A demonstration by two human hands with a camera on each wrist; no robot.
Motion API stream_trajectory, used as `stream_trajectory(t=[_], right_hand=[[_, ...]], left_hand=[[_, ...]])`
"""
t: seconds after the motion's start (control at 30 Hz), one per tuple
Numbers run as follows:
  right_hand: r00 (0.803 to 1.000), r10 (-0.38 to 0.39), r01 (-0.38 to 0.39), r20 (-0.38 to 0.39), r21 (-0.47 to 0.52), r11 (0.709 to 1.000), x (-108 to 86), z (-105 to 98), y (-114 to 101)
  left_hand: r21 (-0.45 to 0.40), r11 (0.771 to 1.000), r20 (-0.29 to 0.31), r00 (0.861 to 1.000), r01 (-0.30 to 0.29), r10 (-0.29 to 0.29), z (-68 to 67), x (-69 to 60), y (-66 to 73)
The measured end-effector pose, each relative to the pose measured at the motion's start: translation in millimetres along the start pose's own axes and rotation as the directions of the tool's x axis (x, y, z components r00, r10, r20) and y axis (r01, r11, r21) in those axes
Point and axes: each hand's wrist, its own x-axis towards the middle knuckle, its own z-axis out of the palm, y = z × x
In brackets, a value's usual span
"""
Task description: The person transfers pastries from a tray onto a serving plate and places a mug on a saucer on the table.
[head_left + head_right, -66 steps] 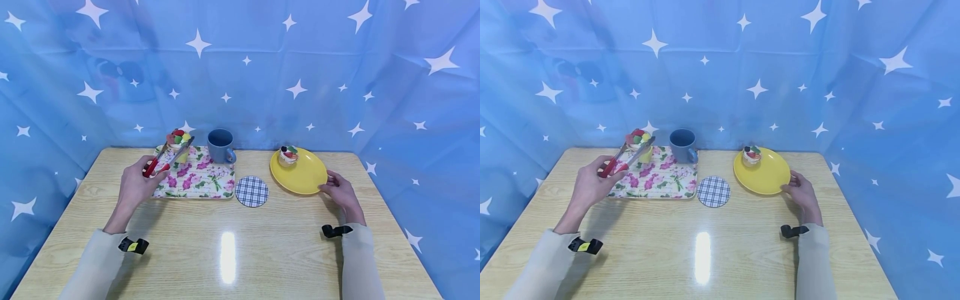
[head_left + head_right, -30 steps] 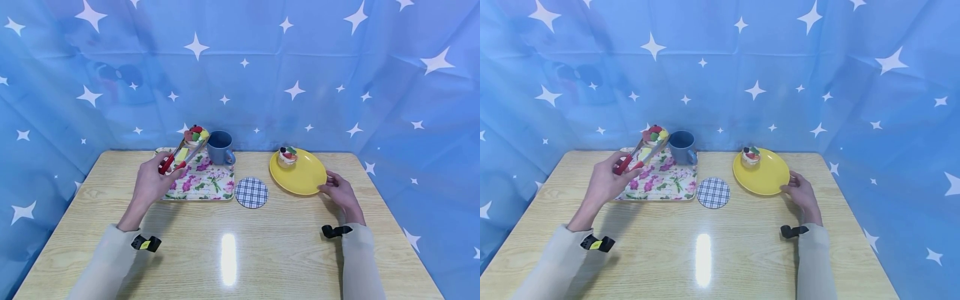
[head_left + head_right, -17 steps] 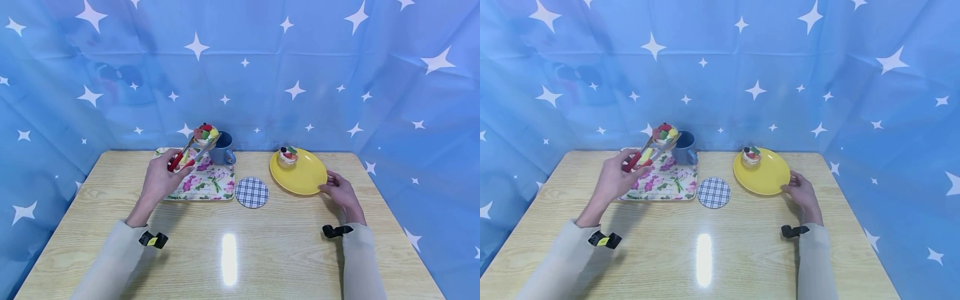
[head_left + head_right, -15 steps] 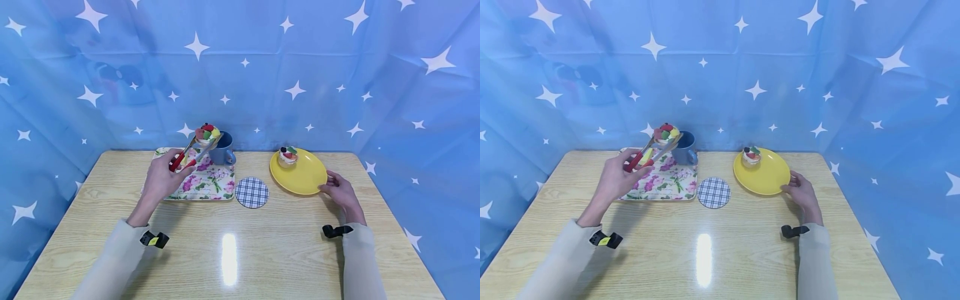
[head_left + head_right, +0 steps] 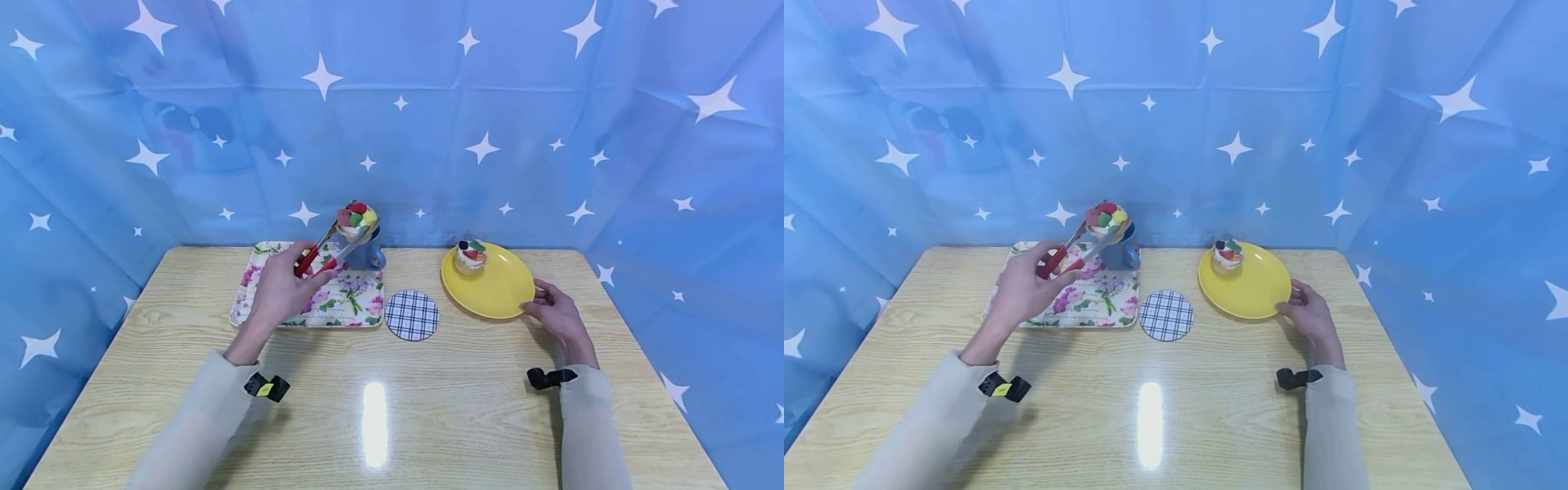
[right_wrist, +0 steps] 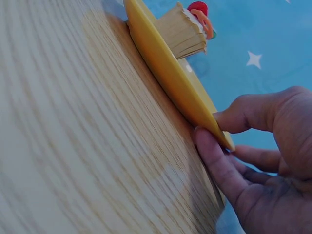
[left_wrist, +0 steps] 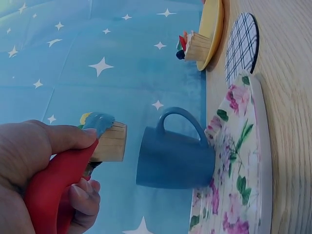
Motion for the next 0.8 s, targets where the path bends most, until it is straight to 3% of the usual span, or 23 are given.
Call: stream_trajectory(t=[0.47,0.8], right_hand=[[1.0,-0.004,0.003,0.002,0.027,1.0,-2.7,1,0],[1.0,-0.009,0.009,0.004,0.015,1.0,-3.2,1,-3]], left_hand=[[-0.019,0.999,0.019,0.999,-0.043,0.043,17.5,5.0,12.1],[-0.03,0.999,0.037,0.998,-0.043,0.044,32.5,6.4,21.4]])
